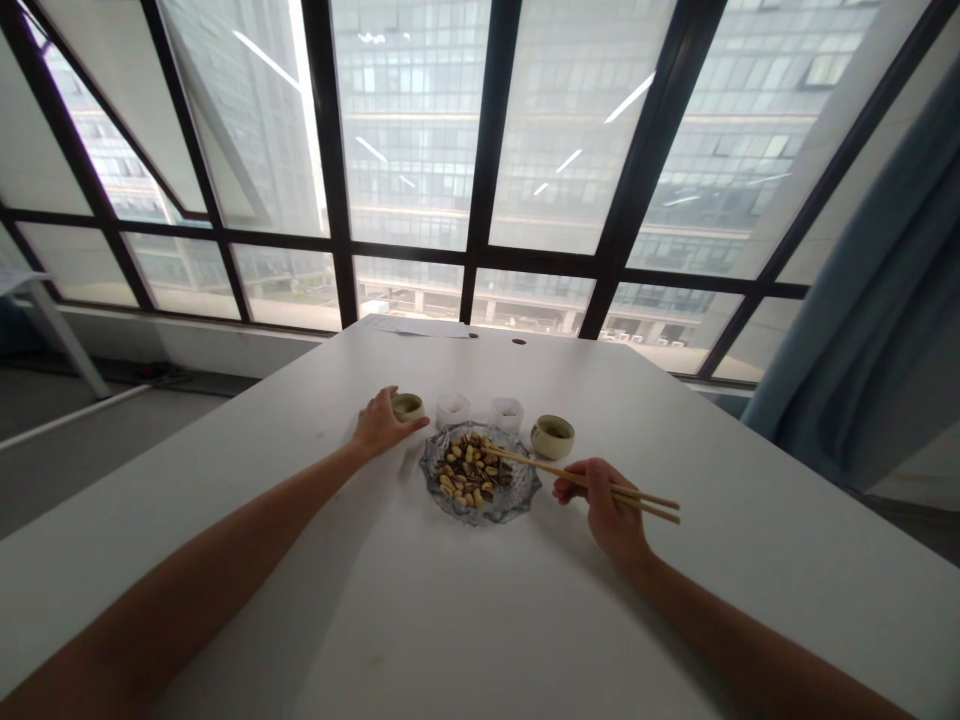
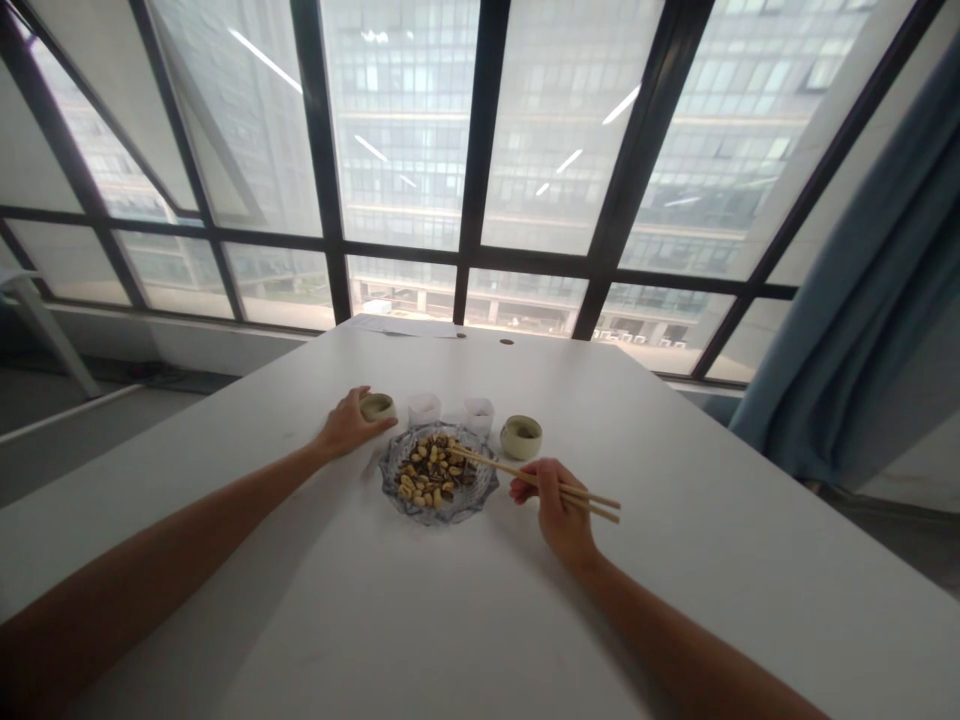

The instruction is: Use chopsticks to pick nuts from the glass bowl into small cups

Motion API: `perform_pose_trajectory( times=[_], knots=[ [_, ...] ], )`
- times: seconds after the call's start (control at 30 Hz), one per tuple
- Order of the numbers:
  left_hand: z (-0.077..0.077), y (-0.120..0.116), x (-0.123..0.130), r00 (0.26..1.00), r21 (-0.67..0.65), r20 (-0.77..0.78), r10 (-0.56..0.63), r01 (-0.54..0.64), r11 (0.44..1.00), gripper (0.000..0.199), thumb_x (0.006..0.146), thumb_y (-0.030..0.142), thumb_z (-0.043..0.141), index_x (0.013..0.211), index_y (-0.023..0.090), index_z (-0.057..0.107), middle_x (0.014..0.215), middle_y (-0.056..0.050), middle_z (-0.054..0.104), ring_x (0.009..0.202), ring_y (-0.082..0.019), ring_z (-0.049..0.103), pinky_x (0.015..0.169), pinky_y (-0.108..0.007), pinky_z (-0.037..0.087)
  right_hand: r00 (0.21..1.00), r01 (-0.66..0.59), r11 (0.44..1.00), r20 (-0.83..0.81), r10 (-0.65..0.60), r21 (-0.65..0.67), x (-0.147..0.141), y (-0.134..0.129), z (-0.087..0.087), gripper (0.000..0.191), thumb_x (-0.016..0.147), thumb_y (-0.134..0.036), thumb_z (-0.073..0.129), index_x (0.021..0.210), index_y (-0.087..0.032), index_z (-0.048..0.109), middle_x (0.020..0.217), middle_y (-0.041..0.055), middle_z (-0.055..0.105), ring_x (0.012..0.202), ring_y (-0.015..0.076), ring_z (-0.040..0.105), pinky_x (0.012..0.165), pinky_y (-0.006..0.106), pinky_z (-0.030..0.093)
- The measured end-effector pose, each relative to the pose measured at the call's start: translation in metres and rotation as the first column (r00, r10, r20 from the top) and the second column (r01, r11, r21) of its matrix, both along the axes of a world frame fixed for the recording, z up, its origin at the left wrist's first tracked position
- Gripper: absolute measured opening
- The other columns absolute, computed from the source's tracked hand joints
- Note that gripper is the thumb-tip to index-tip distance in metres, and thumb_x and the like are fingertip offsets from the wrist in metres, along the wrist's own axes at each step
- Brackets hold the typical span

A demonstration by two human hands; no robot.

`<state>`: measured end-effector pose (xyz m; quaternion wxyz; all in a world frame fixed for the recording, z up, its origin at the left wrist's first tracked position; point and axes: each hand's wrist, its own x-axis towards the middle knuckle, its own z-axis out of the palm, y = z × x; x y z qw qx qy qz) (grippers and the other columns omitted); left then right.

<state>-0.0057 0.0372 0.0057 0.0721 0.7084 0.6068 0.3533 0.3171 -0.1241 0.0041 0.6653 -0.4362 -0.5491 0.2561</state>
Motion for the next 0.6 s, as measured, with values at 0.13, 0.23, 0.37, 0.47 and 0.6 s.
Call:
perform_pose_trajectory(
  times=[0.13, 0.23, 0.37, 0.47, 0.6],
  knots=[
    [0.015, 0.000, 0.013, 0.979, 0.115, -0.183, -0.087, 0.110, 0.987, 0.072, 0.080, 0.056, 0.067, 0.138, 0.016, 0.048, 0.141, -0.016, 0.058, 0.131, -0.033, 0.052, 0.113, -0.049, 0.034, 0.943, -0.090, 0.981, 0.333, 0.027, 0.174, -0.001, -0.011, 0.000, 0.046, 0.096, -0.056, 0.051, 0.075, -0.020, 0.070, 0.063, 0.0056, 0.071, 0.056, 0.0173, 0.066, 0.056, 0.031, 0.055],
    [0.027, 0.000, 0.033, 0.943, 0.056, -0.290, -0.162, 0.186, 0.981, 0.068, 0.085, 0.053, 0.062, 0.140, 0.017, 0.046, 0.142, -0.016, 0.057, 0.134, -0.032, 0.051, 0.117, -0.051, 0.026, 0.955, -0.088, 0.981, 0.294, 0.034, 0.172, -0.004, -0.012, 0.000, 0.045, 0.098, -0.054, 0.049, 0.076, -0.020, 0.069, 0.063, 0.0053, 0.071, 0.056, 0.0169, 0.066, 0.055, 0.030, 0.055],
    [0.040, 0.004, 0.058, 0.904, -0.098, -0.344, -0.253, 0.233, 0.967, 0.067, 0.085, 0.050, 0.061, 0.142, 0.020, 0.043, 0.142, -0.015, 0.058, 0.134, -0.033, 0.051, 0.118, -0.057, 0.018, 1.000, -0.013, 0.998, -0.022, 0.014, 0.059, -0.005, -0.004, 0.005, 0.046, 0.093, -0.061, 0.055, 0.077, -0.019, 0.067, 0.059, 0.0052, 0.071, 0.050, 0.0182, 0.066, 0.047, 0.031, 0.056],
    [0.044, 0.008, 0.067, 0.896, -0.142, -0.344, -0.282, 0.247, 0.959, 0.070, 0.080, 0.046, 0.067, 0.140, 0.020, 0.042, 0.132, -0.014, 0.065, 0.128, -0.032, 0.056, 0.117, -0.054, 0.021, 0.984, 0.019, 1.000, -0.175, -0.015, 0.019, -0.004, 0.003, 0.014, 0.051, 0.086, -0.067, 0.060, 0.076, -0.018, 0.066, 0.056, 0.0054, 0.070, 0.047, 0.0196, 0.066, 0.043, 0.031, 0.055],
    [0.047, 0.010, 0.066, 0.885, -0.007, -0.311, -0.345, 0.361, 0.933, 0.073, 0.074, 0.035, 0.075, 0.137, 0.022, 0.041, 0.130, -0.011, 0.066, 0.126, -0.028, 0.058, 0.116, -0.046, 0.025, 0.991, 0.040, 0.995, -0.128, -0.028, 0.093, -0.004, 0.011, 0.032, 0.050, 0.086, -0.066, 0.060, 0.076, -0.018, 0.066, 0.058, 0.0050, 0.070, 0.048, 0.0191, 0.066, 0.045, 0.032, 0.055]
  ],
)
